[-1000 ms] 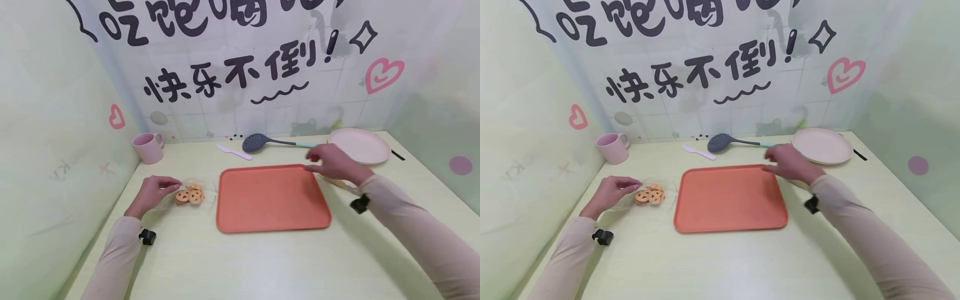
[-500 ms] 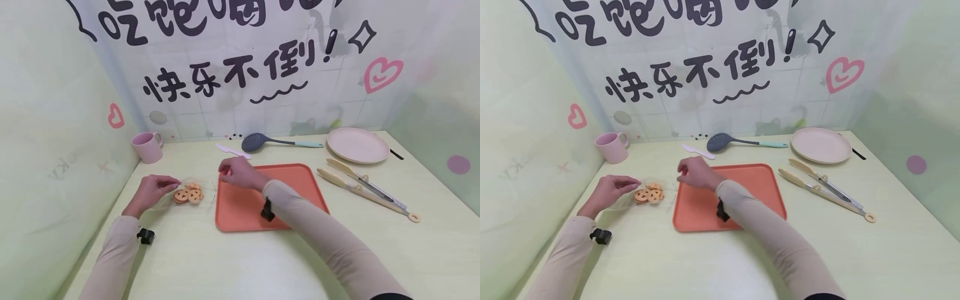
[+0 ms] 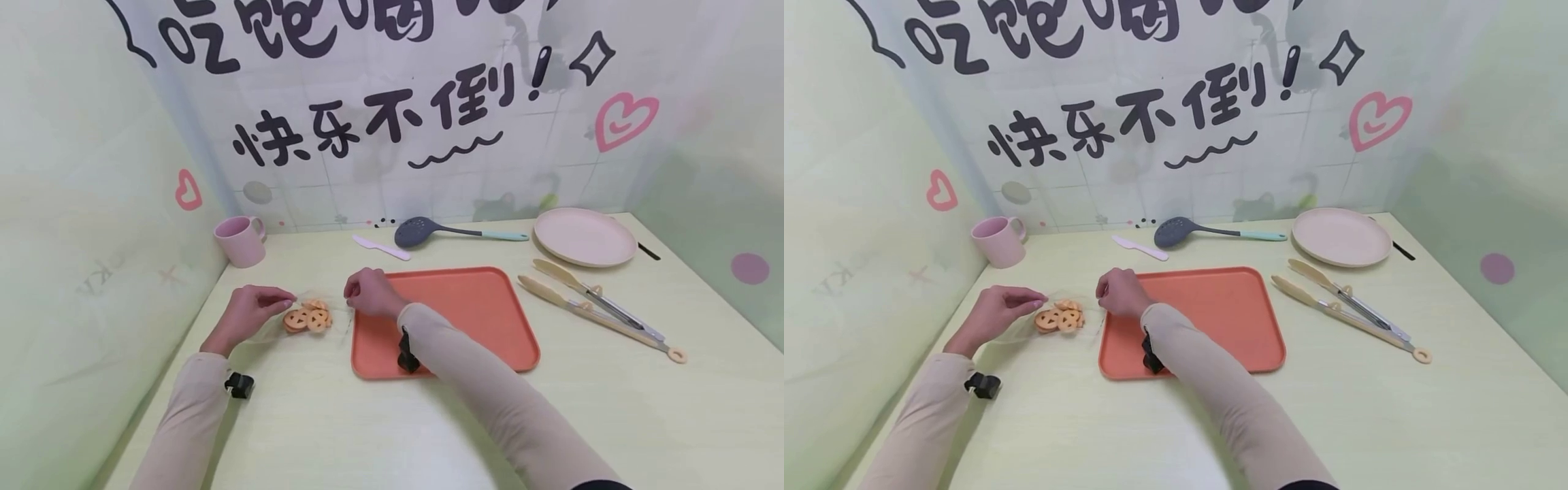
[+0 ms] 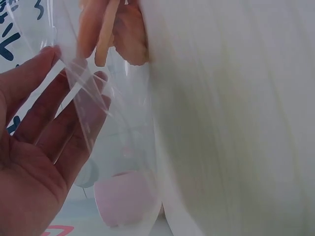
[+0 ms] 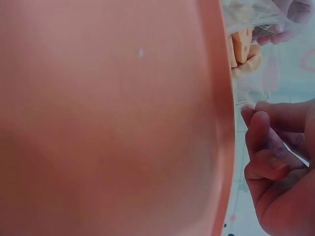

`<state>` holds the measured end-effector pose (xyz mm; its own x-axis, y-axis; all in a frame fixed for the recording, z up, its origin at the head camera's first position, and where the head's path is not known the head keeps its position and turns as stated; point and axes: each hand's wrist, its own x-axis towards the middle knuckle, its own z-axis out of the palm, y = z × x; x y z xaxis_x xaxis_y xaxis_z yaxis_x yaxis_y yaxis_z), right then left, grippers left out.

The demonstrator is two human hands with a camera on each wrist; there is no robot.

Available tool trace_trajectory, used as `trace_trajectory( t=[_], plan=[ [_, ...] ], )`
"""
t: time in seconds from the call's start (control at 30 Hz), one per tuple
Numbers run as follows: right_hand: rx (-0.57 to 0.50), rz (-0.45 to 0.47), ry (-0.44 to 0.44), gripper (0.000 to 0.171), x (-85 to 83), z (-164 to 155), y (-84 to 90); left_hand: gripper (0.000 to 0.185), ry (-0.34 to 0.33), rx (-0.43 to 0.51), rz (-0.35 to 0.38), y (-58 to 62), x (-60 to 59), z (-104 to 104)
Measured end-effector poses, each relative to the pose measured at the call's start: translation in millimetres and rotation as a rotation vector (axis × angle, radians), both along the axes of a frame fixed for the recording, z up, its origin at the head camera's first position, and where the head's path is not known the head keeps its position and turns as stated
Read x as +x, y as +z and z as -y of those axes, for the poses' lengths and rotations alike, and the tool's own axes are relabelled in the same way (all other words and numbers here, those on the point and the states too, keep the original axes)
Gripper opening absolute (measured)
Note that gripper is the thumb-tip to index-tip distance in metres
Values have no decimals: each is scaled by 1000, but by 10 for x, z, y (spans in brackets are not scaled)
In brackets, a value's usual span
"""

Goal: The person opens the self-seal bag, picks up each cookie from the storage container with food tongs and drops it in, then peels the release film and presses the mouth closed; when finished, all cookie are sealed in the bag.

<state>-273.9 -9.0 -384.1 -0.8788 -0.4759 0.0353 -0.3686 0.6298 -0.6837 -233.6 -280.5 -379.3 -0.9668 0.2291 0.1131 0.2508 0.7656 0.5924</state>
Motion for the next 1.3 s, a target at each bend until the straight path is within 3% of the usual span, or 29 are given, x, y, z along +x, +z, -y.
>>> trace_trajectory(
  t=[0.13,0.23,0.37,0.47,0.57,0.7,0.93,1.3],
  plan=[
    [-63,12,-6,9,-15,8,-17,23,-35,-31,35,67,-21,25],
    [-95,31,-19,9,-27,6,-10,35,-65,-57,49,174,-111,-16],
    [-145,76,-42,10,-43,-6,26,32,-123,-86,30,319,-301,-246],
    [-185,116,-41,14,-51,-8,58,28,-210,-102,58,362,-412,-472],
    [-222,153,-45,16,-52,-3,67,30,-273,-98,139,343,-464,-645],
    [-268,171,-73,12,-39,-2,57,29,-281,-82,216,264,-485,-759],
    [-298,124,-88,9,-32,-9,37,13,-264,-46,207,156,-507,-790],
    [-318,99,-101,7,-20,-1,14,18,-239,82,279,84,-520,-716]
  ],
)
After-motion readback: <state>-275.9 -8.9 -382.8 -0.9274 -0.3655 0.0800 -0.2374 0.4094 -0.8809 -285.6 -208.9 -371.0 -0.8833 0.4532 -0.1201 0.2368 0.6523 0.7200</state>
